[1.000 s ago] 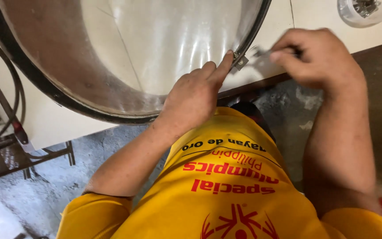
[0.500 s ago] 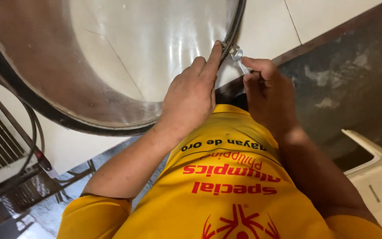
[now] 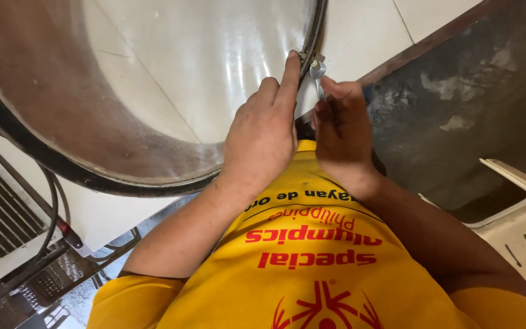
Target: Tightening the tension rods on a drum head using a small wrench to tune or secure the head.
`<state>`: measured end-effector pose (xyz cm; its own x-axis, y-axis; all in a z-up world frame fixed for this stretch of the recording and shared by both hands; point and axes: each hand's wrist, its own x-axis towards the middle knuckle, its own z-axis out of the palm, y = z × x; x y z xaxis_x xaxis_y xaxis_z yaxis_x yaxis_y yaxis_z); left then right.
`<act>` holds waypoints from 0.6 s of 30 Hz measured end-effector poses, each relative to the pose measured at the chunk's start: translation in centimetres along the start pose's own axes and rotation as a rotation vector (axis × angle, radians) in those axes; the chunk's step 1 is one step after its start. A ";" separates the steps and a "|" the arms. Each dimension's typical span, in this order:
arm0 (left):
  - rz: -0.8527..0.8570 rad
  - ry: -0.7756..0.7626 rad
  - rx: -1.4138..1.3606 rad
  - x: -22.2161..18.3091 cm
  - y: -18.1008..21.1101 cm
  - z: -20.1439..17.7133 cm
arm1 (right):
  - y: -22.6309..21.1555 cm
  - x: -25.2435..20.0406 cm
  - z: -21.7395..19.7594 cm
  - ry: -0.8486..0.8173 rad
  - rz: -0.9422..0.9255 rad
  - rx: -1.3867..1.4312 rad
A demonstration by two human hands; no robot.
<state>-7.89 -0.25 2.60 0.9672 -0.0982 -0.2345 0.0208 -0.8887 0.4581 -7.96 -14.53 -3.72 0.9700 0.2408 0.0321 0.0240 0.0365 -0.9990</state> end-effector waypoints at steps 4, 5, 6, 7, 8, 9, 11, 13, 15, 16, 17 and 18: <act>0.015 0.014 0.036 -0.1 0.2 0.0 | 1.1 -0.4 1.2 0.103 0.104 0.365; 0.014 0.017 0.038 -0.1 0.2 -0.2 | 1.2 -0.3 1.5 0.137 0.171 0.440; 0.013 0.019 0.034 0.1 0.2 -0.2 | 1.1 -0.1 1.4 0.135 0.171 0.436; 0.007 0.006 0.046 0.0 0.2 -0.2 | 1.0 -0.2 1.3 0.135 0.221 0.481; 0.001 -0.007 0.057 0.0 0.2 -0.2 | 1.0 -0.2 1.3 0.136 0.272 0.526; -0.006 -0.007 0.053 0.0 0.2 -0.1 | 0.9 0.0 1.4 0.130 0.278 0.523; 0.000 -0.005 0.043 0.0 0.2 -0.1 | 0.7 0.3 1.7 0.180 0.292 0.538; -0.004 -0.002 0.039 -0.1 0.4 -0.3 | 0.5 0.6 1.8 0.205 0.318 0.556; -0.007 0.001 0.035 -0.1 0.5 -0.4 | 0.3 0.9 1.5 0.232 0.343 0.574; -0.004 0.005 0.041 -0.1 0.5 -0.4 | 0.2 1.1 1.2 0.181 0.333 0.589; -0.002 0.011 0.048 -0.1 0.5 -0.5 | 0.1 1.3 0.9 0.129 0.321 0.606; -0.009 0.013 0.047 0.0 0.6 -0.6 | 0.2 1.5 0.2 0.122 0.324 0.606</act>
<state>-7.76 -0.52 3.35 0.9702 -0.0845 -0.2271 0.0179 -0.9096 0.4151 -6.56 -14.02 -3.82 0.9266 0.2215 -0.3037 -0.3758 0.5247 -0.7639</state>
